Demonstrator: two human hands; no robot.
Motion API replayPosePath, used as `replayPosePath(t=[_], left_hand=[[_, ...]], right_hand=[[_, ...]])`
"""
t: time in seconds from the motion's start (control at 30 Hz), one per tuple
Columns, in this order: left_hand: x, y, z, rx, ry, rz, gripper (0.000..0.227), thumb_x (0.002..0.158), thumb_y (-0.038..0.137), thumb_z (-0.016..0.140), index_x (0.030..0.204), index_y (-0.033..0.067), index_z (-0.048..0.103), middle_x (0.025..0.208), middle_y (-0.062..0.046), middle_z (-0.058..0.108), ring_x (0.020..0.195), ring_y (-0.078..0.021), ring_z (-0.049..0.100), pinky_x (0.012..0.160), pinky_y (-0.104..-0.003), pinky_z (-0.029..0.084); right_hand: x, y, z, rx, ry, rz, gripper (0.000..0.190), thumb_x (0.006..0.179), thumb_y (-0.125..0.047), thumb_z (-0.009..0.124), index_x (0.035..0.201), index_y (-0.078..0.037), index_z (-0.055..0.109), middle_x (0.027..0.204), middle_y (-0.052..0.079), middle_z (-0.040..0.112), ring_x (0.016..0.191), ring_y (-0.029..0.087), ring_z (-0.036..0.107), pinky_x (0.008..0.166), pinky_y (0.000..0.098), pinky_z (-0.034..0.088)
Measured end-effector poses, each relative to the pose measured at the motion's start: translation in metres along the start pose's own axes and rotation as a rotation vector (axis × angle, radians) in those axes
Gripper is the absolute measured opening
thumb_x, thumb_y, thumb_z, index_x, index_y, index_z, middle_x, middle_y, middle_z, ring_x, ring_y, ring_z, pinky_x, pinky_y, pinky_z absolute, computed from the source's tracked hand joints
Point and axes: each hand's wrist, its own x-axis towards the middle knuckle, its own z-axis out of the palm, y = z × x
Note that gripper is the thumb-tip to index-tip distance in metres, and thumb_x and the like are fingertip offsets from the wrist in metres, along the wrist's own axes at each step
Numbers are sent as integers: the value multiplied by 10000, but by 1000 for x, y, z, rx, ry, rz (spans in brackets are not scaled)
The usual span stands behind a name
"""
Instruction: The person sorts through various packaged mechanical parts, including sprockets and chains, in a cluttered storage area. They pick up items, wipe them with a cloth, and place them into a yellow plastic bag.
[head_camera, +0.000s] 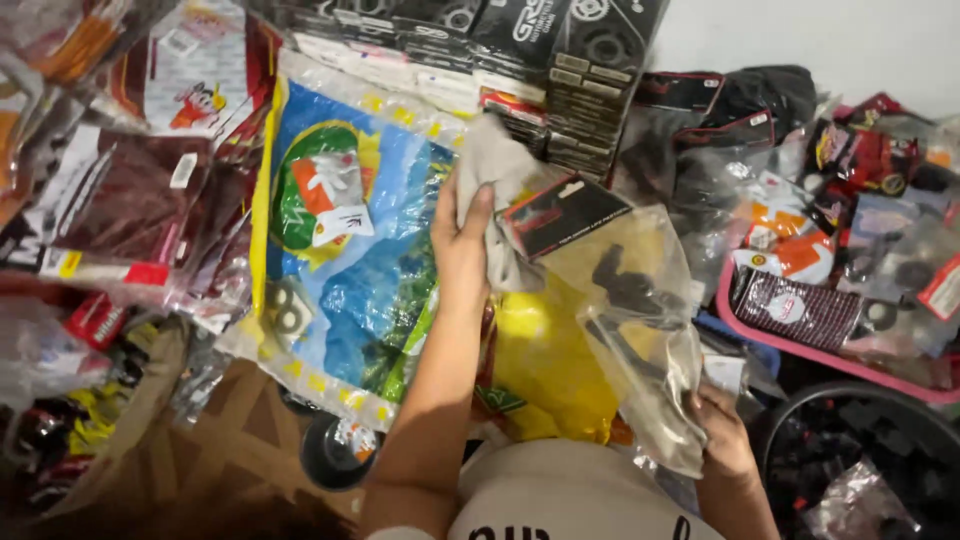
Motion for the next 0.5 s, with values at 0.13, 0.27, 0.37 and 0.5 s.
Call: replayPosePath(t=[0.13,0.27,0.37,0.5], left_hand=[[-48,-76,-23,245,-174,-194,617,830,3,425,1428,50,569,1255,-93,650,945,-183,565,828,-297,465],[-103,-14,6,530,-397,326,87,868,51,541,873,-13,600,921,-135,559,861,-313,508,775,-391,396],[-133,-1,15,63,-410,-563,884,701,-143,463,1558,-147,251,1581,-432,284,1480,-495,284,1227,-505,320],[-180,-48,-4,23,-663,-433,735,772,362,884,1372,49,597,1291,-174,663,1216,-284,630,1034,-480,507]], right_hand=[[-7,65,-15,-457,-140,-262,399,944,-205,598,1268,18,668,1305,163,670,1158,291,650,1012,379,507],[34,-82,103,341,491,818,423,964,-115,523,1351,41,594,1311,169,628,1195,304,572,1034,419,412],[19,-12,87,219,365,551,322,991,-285,648,1128,-6,728,912,109,749,809,208,684,787,363,534],[7,15,92,-349,141,-5,752,512,-387,948,1132,-2,763,1056,221,731,993,395,697,904,473,560]])
